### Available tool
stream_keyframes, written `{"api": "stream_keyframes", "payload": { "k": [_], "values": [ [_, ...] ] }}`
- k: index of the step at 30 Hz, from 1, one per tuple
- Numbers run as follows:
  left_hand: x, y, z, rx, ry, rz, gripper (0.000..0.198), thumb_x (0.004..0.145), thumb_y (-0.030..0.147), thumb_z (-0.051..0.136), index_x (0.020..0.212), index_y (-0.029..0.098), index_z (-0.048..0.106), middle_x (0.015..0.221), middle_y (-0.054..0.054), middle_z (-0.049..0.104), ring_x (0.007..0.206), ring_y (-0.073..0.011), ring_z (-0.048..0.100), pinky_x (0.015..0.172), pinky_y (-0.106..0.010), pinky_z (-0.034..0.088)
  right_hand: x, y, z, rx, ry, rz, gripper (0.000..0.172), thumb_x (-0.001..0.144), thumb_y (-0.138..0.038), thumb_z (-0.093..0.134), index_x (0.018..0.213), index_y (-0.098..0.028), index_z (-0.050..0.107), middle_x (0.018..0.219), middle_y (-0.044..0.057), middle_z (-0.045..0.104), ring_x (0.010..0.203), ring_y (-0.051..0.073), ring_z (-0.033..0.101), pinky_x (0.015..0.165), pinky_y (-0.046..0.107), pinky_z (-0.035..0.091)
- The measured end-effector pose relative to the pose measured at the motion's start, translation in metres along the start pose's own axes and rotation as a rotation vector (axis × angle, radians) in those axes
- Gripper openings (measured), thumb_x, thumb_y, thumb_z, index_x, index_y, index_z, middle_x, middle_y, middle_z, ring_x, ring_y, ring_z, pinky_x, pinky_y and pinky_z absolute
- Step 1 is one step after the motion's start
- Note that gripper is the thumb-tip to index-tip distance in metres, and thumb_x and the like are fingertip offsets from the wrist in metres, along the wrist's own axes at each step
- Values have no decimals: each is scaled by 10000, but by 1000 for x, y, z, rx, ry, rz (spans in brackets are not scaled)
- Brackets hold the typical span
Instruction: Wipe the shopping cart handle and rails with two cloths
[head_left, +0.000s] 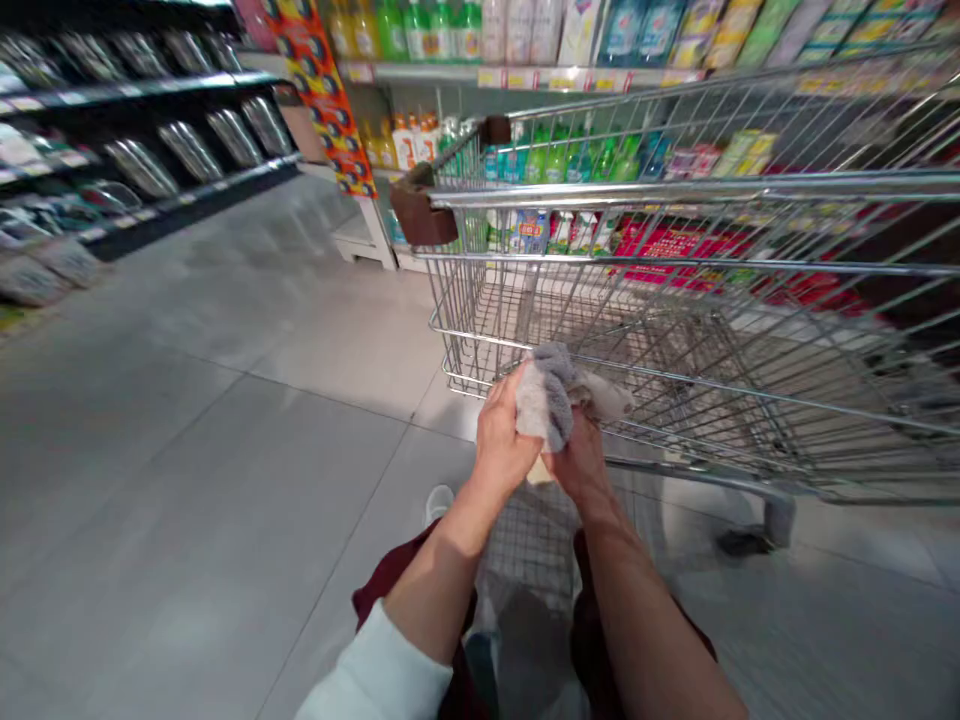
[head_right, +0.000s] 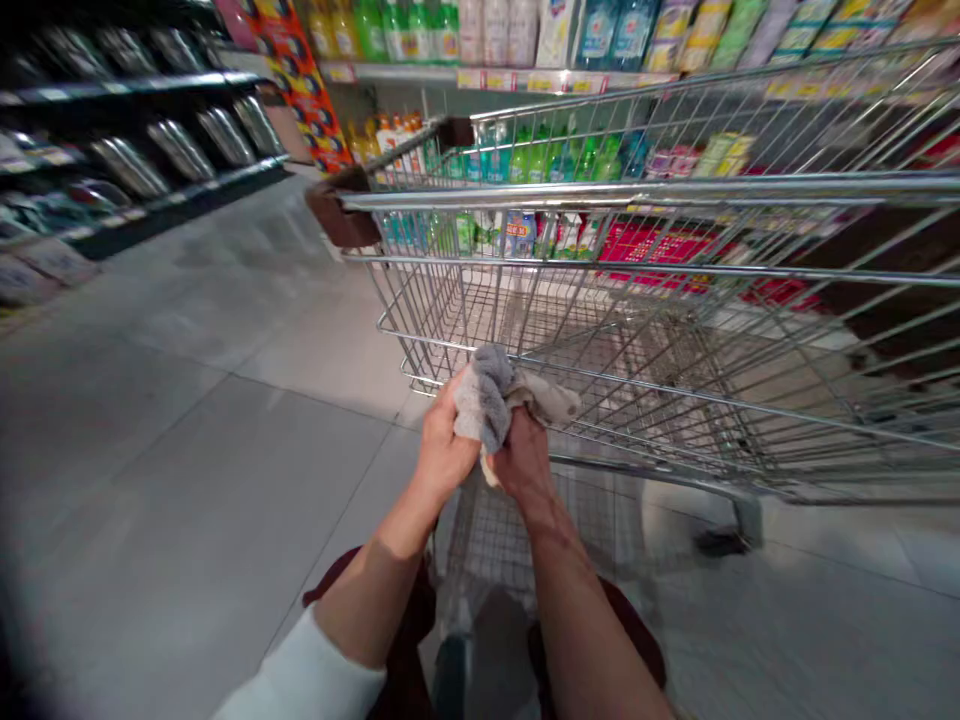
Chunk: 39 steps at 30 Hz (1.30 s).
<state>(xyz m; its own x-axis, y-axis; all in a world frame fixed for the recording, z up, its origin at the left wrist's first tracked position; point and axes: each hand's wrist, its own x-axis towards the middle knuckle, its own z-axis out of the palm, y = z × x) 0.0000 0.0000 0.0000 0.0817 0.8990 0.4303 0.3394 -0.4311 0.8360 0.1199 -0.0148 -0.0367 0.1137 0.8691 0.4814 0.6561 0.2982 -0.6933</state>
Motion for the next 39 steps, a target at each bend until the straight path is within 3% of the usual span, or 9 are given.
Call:
{"api": "stream_keyframes", "payload": {
  "k": [4, 8, 14, 18, 21, 23, 29, 34, 39],
  "values": [
    [2, 0, 2, -59, -21, -28, 585, 828, 181, 489, 1413, 190, 502, 1413, -77, 575, 1303, -231, 530, 1132, -389, 400, 4, 1, -1, 24, 8, -16, 194, 802, -304, 506, 967, -207, 540, 911, 118, 714, 854, 262, 687, 765, 371, 562],
    [4, -10, 2, -23, -89, -74, 658, 693, 132, 516, 1349, 179, 546, 1319, -86, 636, 1229, -255, 582, 1085, -410, 450, 2, 12, -1, 46, -85, -86, 306, 777, -241, 503, 1075, -193, 555, 1037, 136, 707, 984, 268, 674, 922, 423, 548],
    [-1, -21, 4, 73, -120, -170, 627, 594, 123, 544, 1213, 191, 608, 1208, -85, 684, 1135, -292, 620, 1028, -445, 487, -6, 16, -2, 52, -159, -59, 270, 739, -212, 515, 998, -231, 588, 990, 101, 720, 952, 245, 681, 884, 372, 575],
    [-8, -9, 7, 54, 87, -153, 480, 696, 157, 538, 1167, 202, 615, 1105, -68, 695, 1066, -254, 630, 974, -406, 501, 0, 1, -4, 125, -72, -37, 222, 756, -267, 514, 964, -220, 576, 950, 90, 718, 942, 242, 675, 888, 380, 562],
    [-8, -3, 5, 55, 320, -88, 473, 766, 215, 541, 1237, 188, 574, 1167, -85, 651, 1110, -245, 594, 987, -391, 478, 5, -13, -5, 142, -59, 133, 242, 748, -305, 553, 969, -209, 569, 922, 87, 717, 895, 246, 678, 813, 357, 568],
    [-6, -3, 2, 64, 369, -69, 502, 758, 207, 540, 1259, 187, 563, 1199, -90, 630, 1133, -246, 577, 1005, -394, 464, 7, -19, -5, 158, -92, 226, 243, 751, -304, 564, 973, -205, 574, 912, 84, 726, 850, 236, 684, 765, 333, 570],
    [4, -16, 5, -105, 167, -137, 506, 679, 105, 505, 1158, 213, 631, 1132, -51, 678, 1090, -223, 609, 978, -352, 482, 9, -14, -2, 196, -137, 63, 413, 793, -292, 547, 1186, -168, 576, 1172, 115, 699, 1128, 229, 646, 1015, 360, 503],
    [4, -17, 7, -141, 175, -198, 459, 652, 80, 491, 1066, 210, 642, 1025, -38, 688, 1005, -212, 625, 910, -344, 496, 4, -10, -3, -62, 20, -3, 221, 760, -265, 525, 955, -187, 595, 897, 100, 715, 851, 248, 688, 797, 362, 546],
    [-5, -4, 9, -78, 207, -235, 306, 731, 129, 500, 993, 205, 640, 956, -35, 675, 923, -199, 618, 837, -316, 491, -2, -9, -3, -246, 242, -150, 84, 673, -203, 490, 743, -238, 458, 585, 8, 581, 545, 198, 589, 534, 283, 454]
  ]
}}
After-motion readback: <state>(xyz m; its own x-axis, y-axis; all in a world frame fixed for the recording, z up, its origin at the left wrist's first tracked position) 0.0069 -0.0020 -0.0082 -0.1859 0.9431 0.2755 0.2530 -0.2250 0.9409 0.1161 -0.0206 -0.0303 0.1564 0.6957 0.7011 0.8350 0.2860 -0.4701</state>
